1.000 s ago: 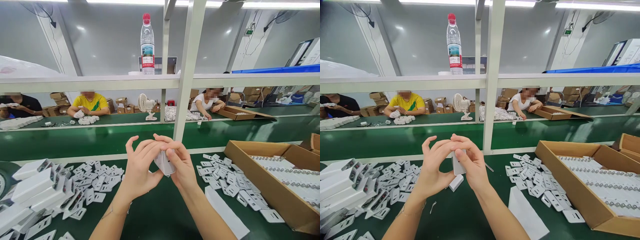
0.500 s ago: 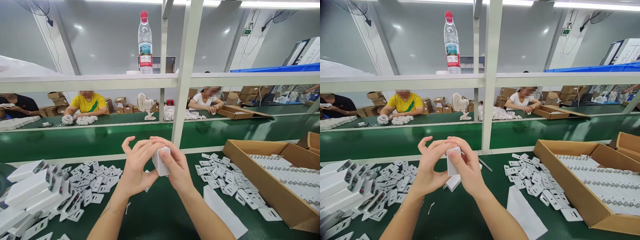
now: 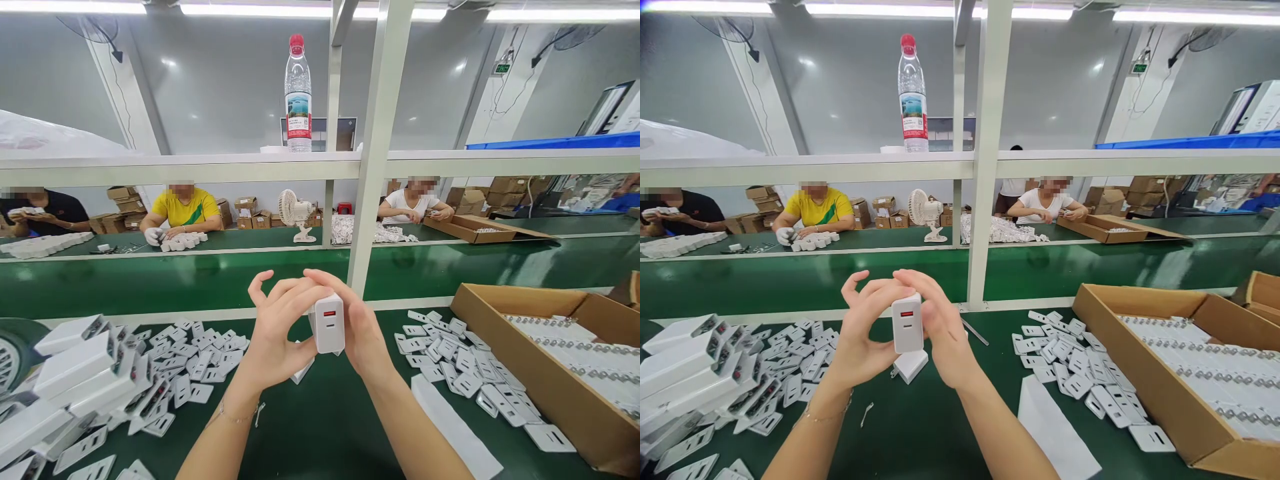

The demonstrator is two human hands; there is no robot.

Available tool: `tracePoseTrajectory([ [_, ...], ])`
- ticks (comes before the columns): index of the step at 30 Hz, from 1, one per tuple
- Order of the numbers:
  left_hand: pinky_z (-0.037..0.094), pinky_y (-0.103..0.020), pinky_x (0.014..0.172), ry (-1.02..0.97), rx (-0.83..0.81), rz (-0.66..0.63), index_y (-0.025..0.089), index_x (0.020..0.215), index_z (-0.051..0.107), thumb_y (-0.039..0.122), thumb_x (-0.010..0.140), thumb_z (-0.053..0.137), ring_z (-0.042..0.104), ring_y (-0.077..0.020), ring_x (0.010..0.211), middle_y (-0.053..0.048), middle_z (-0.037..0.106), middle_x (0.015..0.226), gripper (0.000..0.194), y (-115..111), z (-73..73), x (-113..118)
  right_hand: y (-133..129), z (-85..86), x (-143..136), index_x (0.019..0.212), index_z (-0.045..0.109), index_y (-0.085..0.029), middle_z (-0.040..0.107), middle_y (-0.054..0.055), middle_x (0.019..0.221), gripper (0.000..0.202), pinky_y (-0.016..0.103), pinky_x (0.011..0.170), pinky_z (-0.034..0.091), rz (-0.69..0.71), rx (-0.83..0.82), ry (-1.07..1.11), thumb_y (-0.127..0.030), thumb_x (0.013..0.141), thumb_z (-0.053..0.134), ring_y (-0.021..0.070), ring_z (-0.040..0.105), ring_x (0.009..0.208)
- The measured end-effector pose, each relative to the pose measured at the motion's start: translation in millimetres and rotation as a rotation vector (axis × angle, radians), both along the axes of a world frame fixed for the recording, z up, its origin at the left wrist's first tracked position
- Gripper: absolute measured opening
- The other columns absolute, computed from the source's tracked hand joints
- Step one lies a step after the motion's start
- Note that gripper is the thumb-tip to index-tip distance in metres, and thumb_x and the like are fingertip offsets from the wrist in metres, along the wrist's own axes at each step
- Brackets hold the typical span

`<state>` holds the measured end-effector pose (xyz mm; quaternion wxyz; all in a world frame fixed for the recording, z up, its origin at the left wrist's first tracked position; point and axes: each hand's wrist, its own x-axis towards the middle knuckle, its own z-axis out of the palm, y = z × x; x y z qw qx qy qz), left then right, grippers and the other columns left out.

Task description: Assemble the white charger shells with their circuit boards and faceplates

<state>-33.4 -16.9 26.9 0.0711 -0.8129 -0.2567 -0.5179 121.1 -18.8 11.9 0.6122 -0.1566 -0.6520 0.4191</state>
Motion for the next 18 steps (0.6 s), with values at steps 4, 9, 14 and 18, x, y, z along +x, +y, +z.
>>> tracePoseTrajectory([
  [4, 0.017, -0.050, 0.118, -0.018, 0.027, 0.014, 0.030, 0.121, 0.059, 0.018, 0.090, 0.061, 0.069, -0.0206, 0.101, 0.001, 0.074, 0.108, 0.034, 1.8, -0.3, 1.0, 0.2, -1.8, -3.0, 0.140, 0.060, -0.040, 0.055, 0.002, 0.145, 0.046, 0.037, 0.106, 0.052, 0.006, 0.074, -0.019, -0.045, 0.096, 0.073, 0.0260, 0.053, 0.134],
  [9, 0.014, -0.051, 0.119, -0.024, 0.111, 0.028, 0.029, 0.122, 0.058, 0.017, 0.090, 0.059, 0.069, -0.0203, 0.099, 0.001, 0.074, 0.105, 0.034, 4.9, -1.4, 1.4, 3.2, -2.3, -1.6, 0.138, 0.060, -0.039, 0.050, 0.003, 0.148, 0.044, 0.034, 0.095, 0.057, 0.018, 0.113, -0.038, -0.040, 0.096, 0.074, 0.0257, 0.056, 0.127],
  [14, 0.013, -0.050, 0.121, 0.000, 0.051, 0.006, 0.031, 0.123, 0.057, 0.021, 0.089, 0.059, 0.069, -0.0217, 0.100, 0.001, 0.073, 0.109, 0.035, 4.9, -1.6, -0.7, 5.6, -5.2, 4.1, 0.149, 0.044, -0.041, 0.044, 0.005, 0.148, 0.080, 0.033, 0.079, 0.060, 0.059, 0.086, -0.172, -0.036, 0.081, 0.086, 0.0228, 0.062, 0.107],
  [18, 0.012, -0.051, 0.122, 0.001, 0.047, 0.011, 0.031, 0.123, 0.057, 0.022, 0.090, 0.062, 0.069, -0.0219, 0.101, 0.001, 0.073, 0.109, 0.035, 4.1, -1.1, -2.0, 4.4, -4.1, 7.2, 0.151, 0.041, -0.041, 0.039, 0.005, 0.155, 0.085, 0.038, 0.095, 0.057, 0.070, 0.063, -0.190, -0.034, 0.079, 0.087, 0.0264, 0.058, 0.121],
])
